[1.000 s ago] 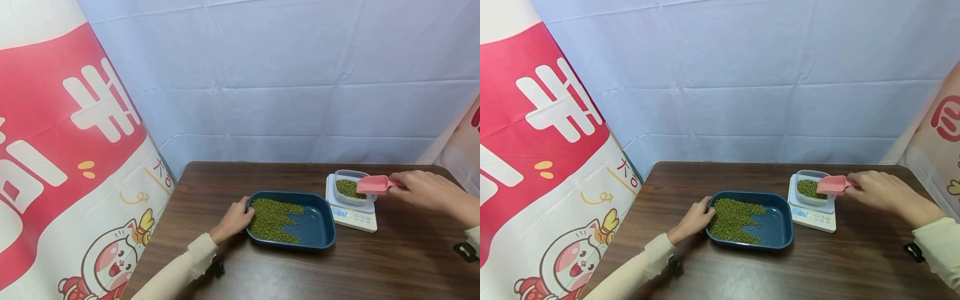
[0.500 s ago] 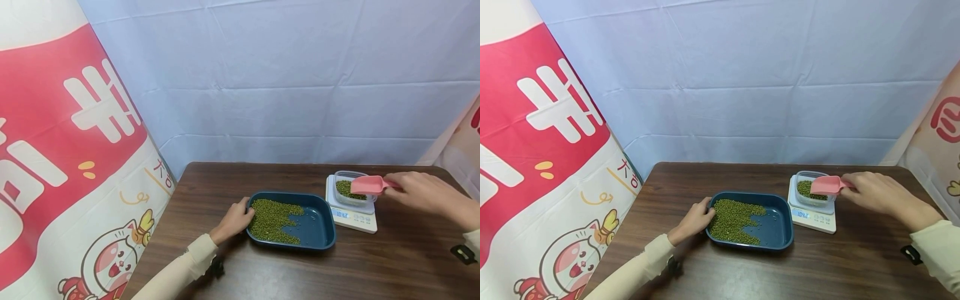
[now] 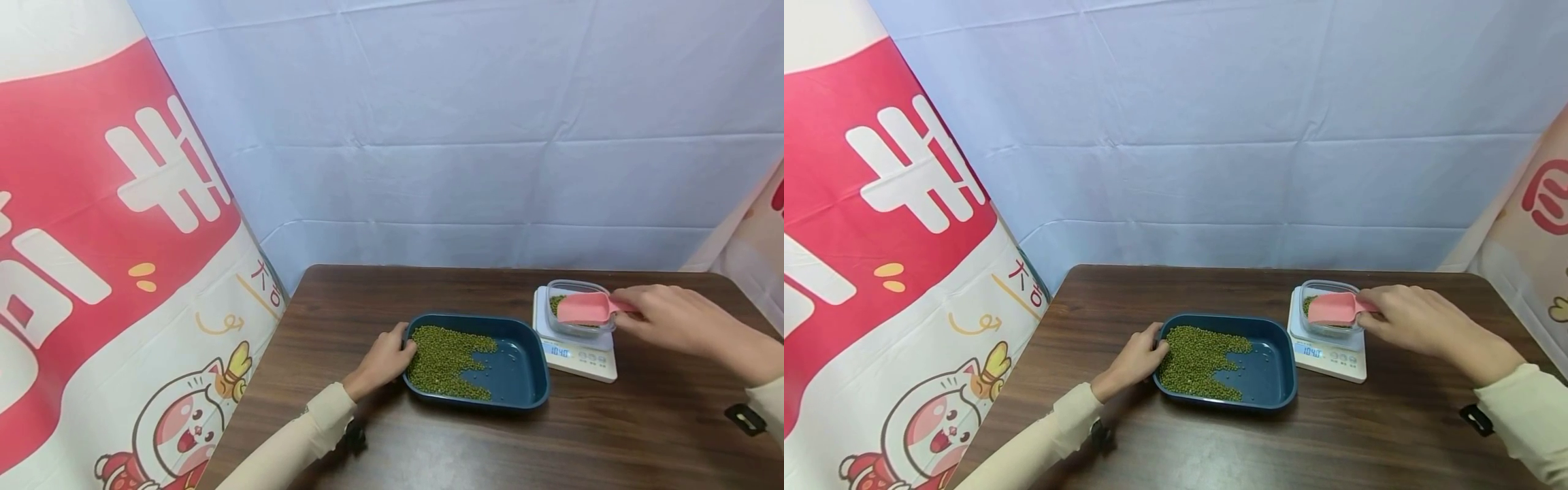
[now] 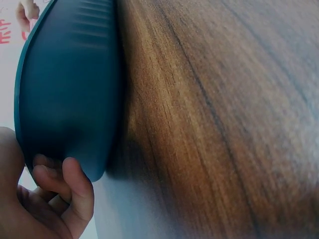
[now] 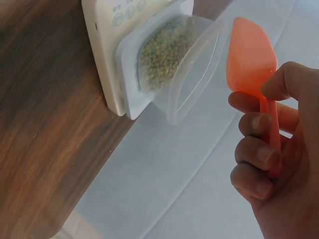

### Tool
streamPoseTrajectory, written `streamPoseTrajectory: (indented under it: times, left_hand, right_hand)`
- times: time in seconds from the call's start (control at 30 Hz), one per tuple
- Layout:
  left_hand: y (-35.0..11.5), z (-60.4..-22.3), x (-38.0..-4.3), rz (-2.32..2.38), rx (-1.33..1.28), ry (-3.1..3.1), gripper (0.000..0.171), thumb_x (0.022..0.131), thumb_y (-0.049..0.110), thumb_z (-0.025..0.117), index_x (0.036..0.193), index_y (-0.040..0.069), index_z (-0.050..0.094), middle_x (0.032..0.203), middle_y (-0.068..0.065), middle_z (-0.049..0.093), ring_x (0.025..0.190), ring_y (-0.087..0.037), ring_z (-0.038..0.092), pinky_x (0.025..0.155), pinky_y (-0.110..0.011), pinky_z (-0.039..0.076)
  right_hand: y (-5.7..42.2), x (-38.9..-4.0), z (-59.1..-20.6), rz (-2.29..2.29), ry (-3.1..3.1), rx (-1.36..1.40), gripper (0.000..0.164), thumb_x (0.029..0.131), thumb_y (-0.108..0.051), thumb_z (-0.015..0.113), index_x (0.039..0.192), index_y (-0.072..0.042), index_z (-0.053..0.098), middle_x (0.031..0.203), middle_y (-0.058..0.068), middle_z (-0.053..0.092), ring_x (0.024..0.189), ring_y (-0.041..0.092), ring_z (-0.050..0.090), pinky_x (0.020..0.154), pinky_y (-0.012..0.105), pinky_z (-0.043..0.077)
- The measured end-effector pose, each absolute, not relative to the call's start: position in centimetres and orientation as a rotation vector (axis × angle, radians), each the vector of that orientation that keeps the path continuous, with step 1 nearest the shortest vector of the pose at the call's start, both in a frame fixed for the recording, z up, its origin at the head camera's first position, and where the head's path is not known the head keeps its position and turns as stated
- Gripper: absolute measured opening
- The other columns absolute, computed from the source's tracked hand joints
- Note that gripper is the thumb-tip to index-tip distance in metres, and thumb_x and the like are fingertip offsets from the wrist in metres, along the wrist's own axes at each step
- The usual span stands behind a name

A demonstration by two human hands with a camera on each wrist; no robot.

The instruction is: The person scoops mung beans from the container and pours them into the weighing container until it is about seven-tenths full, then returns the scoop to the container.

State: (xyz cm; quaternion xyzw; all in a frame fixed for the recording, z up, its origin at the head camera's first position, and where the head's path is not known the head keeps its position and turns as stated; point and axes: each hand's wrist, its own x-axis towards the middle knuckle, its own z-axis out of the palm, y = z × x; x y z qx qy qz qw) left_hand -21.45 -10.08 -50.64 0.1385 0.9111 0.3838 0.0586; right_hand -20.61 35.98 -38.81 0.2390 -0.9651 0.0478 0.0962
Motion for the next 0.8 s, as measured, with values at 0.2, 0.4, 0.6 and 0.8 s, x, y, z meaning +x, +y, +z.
streamPoseTrajectory:
  times: [0.2,0.4,0.6,0.8]
  left_hand:
    - [-10.1,-50.7,-21.4,1.155,0.415,2.767,0.047,0.101,0.025,0.043,0.145,0.01,0.039,0.049,-0.003,0.054,0.03,-0.016,0.05,0.029,-0.029,0.046]
    - [-10.2,-50.7,-21.4,1.143,0.414,2.776,0.047,0.101,0.025,0.043,0.145,0.01,0.039,0.049,-0.003,0.053,0.031,-0.015,0.051,0.03,-0.029,0.047]
    - [-10.2,-50.8,-21.4,1.155,0.416,2.765,0.047,0.101,0.025,0.042,0.145,0.011,0.039,0.05,-0.003,0.053,0.032,-0.015,0.051,0.03,-0.029,0.048]
    - [-10.2,-50.7,-21.5,1.172,0.428,2.755,0.047,0.101,0.024,0.042,0.146,0.011,0.038,0.049,-0.003,0.052,0.031,-0.016,0.051,0.03,-0.029,0.048]
  right_hand:
    - [35.1,-20.6,-38.9,0.159,-2.889,0.742,0.031,0.082,-0.024,0.071,0.106,-0.004,0.067,0.068,-0.006,0.049,0.058,0.011,0.042,0.047,0.03,0.033]
    - [34.1,-20.6,-39.1,0.181,-2.902,0.761,0.032,0.082,-0.024,0.07,0.106,-0.005,0.063,0.067,-0.006,0.05,0.056,0.009,0.042,0.046,0.029,0.036]
    - [33.2,-20.6,-39.3,0.189,-2.894,0.834,0.029,0.082,-0.025,0.071,0.105,-0.007,0.063,0.079,-0.004,0.062,0.06,0.008,0.047,0.049,0.032,0.043]
    - [32.2,-20.5,-39.4,0.18,-2.858,0.901,0.033,0.082,-0.024,0.072,0.109,-0.006,0.066,0.091,0.002,0.068,0.063,0.007,0.049,0.051,0.031,0.047]
